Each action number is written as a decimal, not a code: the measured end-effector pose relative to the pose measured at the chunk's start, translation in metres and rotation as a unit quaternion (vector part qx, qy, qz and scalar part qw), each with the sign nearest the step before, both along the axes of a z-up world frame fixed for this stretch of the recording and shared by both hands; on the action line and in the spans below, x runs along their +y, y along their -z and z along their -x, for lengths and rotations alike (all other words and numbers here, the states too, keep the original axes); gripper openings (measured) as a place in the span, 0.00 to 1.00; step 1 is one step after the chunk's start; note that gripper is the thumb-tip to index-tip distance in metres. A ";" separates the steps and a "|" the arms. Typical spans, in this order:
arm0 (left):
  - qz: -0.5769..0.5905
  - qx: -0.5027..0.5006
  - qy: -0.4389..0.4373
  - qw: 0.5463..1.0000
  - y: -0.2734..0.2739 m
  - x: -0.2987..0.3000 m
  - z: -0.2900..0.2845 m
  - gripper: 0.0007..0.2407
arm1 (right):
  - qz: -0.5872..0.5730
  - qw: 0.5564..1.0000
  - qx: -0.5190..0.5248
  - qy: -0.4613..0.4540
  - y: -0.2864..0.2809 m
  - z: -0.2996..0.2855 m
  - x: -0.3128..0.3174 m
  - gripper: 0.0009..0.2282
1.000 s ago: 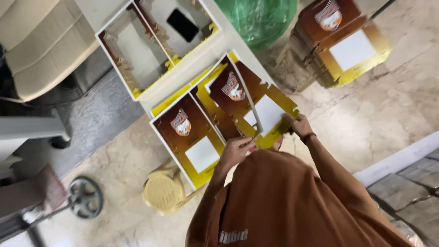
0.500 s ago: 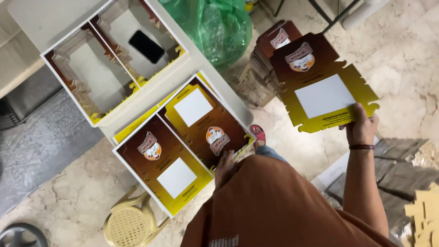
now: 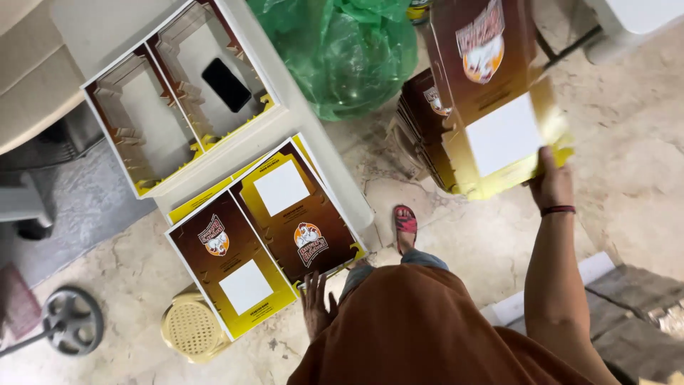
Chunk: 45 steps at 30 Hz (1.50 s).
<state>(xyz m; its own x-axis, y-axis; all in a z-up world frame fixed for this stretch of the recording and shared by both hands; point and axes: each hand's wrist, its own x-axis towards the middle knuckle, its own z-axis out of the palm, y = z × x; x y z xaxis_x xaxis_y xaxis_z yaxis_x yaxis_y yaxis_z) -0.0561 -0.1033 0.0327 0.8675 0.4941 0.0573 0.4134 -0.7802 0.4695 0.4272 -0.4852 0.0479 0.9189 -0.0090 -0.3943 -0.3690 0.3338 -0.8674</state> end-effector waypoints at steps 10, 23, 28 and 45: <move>0.357 0.306 -0.363 0.804 -0.082 -0.034 0.088 0.27 | 0.283 0.944 0.120 -0.123 0.129 -0.028 -0.021 0.23; 0.531 0.214 -0.454 0.682 0.015 -0.017 0.103 0.29 | 0.305 0.879 0.328 -0.163 0.112 -0.063 -0.015 0.26; 0.479 0.271 -0.456 0.700 0.005 -0.031 0.092 0.28 | 0.297 0.885 0.345 -0.102 0.104 -0.053 -0.011 0.22; 0.526 0.194 -0.573 0.598 0.041 0.021 0.126 0.35 | 0.583 0.765 0.159 -0.221 0.119 0.098 0.030 0.26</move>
<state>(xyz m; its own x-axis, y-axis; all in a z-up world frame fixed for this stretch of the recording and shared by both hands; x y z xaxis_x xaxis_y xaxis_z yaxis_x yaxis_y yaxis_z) -0.1820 -0.0821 -0.0087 -0.2284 0.3622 -0.9037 0.6311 0.7619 0.1459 0.3293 -0.4549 -0.0712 0.7929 -0.2408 -0.5597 -0.4764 -0.8177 -0.3231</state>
